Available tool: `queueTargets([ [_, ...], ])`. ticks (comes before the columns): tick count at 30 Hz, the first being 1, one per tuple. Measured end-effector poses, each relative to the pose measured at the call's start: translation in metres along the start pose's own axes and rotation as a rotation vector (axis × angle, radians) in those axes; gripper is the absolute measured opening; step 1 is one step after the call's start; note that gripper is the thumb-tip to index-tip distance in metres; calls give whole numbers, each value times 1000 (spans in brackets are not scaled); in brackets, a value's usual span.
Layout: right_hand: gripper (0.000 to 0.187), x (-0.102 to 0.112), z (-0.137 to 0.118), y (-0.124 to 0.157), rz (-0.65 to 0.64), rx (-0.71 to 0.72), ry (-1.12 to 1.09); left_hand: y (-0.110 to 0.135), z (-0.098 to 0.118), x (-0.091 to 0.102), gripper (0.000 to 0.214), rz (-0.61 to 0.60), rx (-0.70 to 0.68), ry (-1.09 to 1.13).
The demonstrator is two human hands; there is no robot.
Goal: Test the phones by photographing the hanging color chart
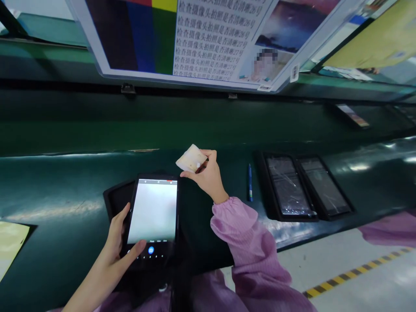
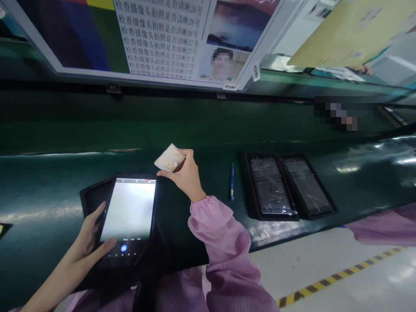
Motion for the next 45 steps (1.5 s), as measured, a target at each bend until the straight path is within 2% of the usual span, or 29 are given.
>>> queueTargets([
  [8,70,-10,-11,6,-84,101,-16,-1,-3,4,83,2,-55,-59],
  [21,51,-19,-25,13,-151,277,124,0,4,3,82,9,-76,-130],
  [30,20,-20,-33,16,-127,394,149,-2,4,1,88,21,-147,-169],
  [39,22,-22,-38,19,-126,453,161,-1,4,3,95,-3,-170,-249],
  [45,25,-23,-37,19,-114,476,160,-1,-1,5,106,41,-169,-312],
])
Point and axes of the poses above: each hand's wrist, its own y-axis away from the middle knuckle, its own x-axis out of the back of the hand, z = x × y, the point moved 6 cm from there along -y, towards the middle knuckle, and after that the axes turned 7 degrees about -x, right-handed, at the moved point
